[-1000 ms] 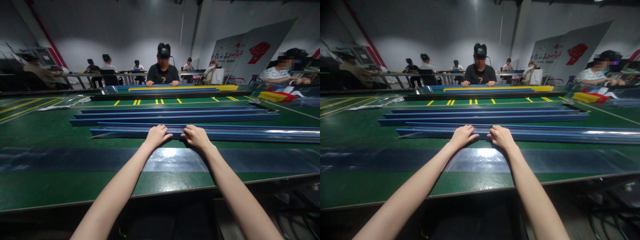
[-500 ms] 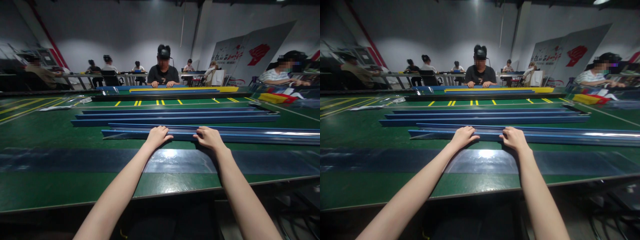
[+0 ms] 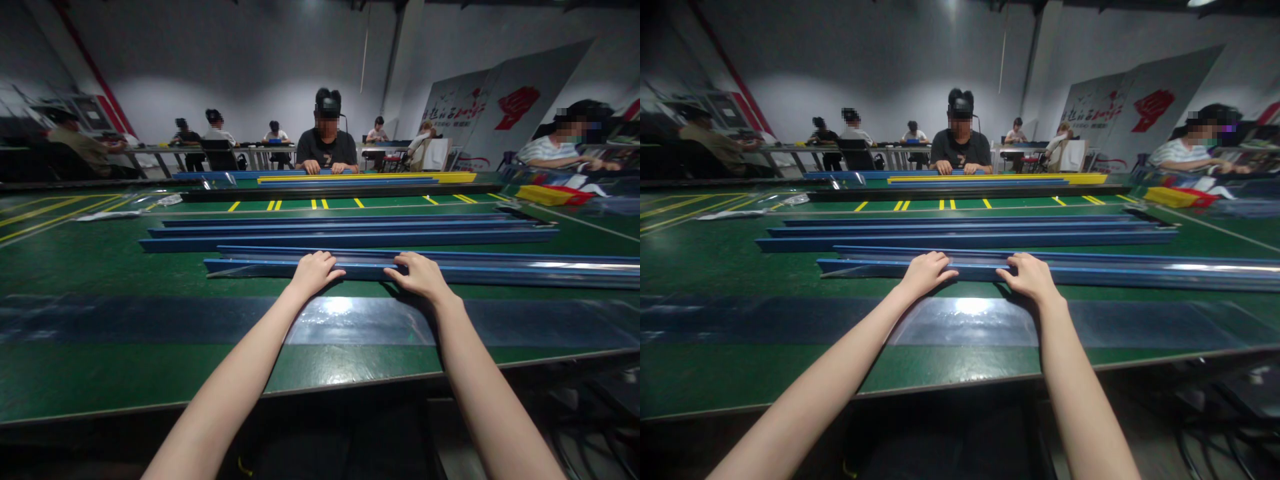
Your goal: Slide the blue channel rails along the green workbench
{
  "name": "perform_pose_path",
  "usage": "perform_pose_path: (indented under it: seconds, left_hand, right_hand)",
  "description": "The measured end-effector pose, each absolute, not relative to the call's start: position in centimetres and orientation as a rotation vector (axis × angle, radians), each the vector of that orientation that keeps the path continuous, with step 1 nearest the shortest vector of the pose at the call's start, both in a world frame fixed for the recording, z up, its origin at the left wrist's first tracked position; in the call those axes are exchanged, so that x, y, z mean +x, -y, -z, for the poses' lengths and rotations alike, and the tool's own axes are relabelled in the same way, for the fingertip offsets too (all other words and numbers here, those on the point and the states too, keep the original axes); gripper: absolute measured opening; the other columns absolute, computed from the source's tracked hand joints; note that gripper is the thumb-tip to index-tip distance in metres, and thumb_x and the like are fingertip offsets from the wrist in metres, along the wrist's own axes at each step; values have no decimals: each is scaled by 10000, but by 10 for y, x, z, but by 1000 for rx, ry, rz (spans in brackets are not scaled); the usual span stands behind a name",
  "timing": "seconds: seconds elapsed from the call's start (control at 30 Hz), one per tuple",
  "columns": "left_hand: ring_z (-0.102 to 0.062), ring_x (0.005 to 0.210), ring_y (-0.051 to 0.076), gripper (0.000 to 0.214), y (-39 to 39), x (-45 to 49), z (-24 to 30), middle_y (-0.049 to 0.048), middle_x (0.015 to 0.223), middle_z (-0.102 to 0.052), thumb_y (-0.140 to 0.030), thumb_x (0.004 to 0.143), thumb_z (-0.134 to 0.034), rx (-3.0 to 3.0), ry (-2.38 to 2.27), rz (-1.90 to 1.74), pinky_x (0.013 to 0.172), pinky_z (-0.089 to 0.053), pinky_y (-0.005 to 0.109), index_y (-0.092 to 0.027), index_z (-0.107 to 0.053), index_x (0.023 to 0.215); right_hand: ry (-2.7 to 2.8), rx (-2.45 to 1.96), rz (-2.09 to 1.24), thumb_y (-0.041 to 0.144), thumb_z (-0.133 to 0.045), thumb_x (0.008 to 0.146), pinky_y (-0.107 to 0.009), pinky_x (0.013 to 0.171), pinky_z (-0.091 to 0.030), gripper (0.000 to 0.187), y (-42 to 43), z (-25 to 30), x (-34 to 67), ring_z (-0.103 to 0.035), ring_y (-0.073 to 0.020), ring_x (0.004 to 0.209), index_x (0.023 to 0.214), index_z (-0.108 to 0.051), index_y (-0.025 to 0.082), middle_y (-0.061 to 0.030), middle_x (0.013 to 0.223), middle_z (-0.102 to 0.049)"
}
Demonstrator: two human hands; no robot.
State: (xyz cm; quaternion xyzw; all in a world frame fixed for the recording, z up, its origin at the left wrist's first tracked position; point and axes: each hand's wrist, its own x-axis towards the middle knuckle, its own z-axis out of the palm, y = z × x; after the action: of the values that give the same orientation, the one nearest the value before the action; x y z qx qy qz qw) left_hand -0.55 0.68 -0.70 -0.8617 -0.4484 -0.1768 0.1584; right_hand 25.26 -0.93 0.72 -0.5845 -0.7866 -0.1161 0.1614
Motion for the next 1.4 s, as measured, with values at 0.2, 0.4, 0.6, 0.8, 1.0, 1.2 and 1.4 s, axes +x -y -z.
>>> perform_pose_path:
  seconds: [0.2, 0.4, 0.6, 0.8, 1.0, 1.2, 1.4]
  left_hand:
    - [-552, 851, 169, 353, -7, -4, 7, 48, 910, -628, -483, 853, -428, -2463, 1282, 528, 678, -386, 267, -172, -594, 832]
    - [-552, 852, 170, 359, -7, -4, 8, 52, 910, -627, -481, 858, -420, -2453, 1277, 531, 691, -391, 269, -169, -597, 837]
    - [-553, 858, 176, 358, -6, -4, 8, 54, 917, -627, -481, 855, -427, -2457, 1276, 531, 690, -392, 276, -167, -599, 840]
    - [-551, 861, 176, 357, -6, -3, 6, 55, 922, -627, -481, 855, -426, -2461, 1293, 516, 684, -390, 276, -169, -599, 837]
    - [-553, 860, 175, 356, -6, -3, 6, 46, 924, -629, -483, 856, -423, -2453, 1291, 510, 680, -388, 274, -172, -595, 833]
    - [-554, 862, 177, 352, -6, -4, 6, 46, 921, -631, -479, 857, -425, -2456, 1285, 517, 680, -383, 273, -170, -591, 822]
    - [-554, 867, 179, 355, -6, -4, 6, 45, 927, -630, -481, 858, -422, -2456, 1293, 510, 683, -383, 274, -170, -590, 824]
  right_hand:
    - [2300, -1527, 407, 444, -401, 817, -258, 629, -337, 324, 11, -7, 230, -543, -175, 802, 749, -600, 197, -56, 826, -624]
    - [2340, -1422, 404, 392, -391, 830, -252, 656, -349, 286, 10, -5, 217, -531, -166, 811, 744, -580, 196, -54, 817, -606]
    - [2301, -1447, 339, 407, -424, 806, -251, 646, -358, 271, 9, -4, 221, -536, -168, 823, 757, -590, 198, -49, 838, -616]
    - [2251, -1478, 309, 417, -463, 769, -250, 636, -360, 252, 8, -4, 227, -541, -171, 807, 749, -596, 204, -43, 817, -618]
    - [2214, -1476, 282, 430, -478, 748, -248, 620, -358, 250, 7, -4, 232, -547, -172, 786, 729, -589, 207, -41, 802, -623]
    - [2199, -1485, 261, 426, -487, 739, -245, 606, -357, 241, 7, -5, 235, -552, -170, 766, 706, -581, 207, -36, 789, -623]
    - [2181, -1488, 238, 435, -504, 728, -244, 594, -352, 242, 9, -8, 238, -548, -167, 748, 686, -573, 207, -37, 774, -622]
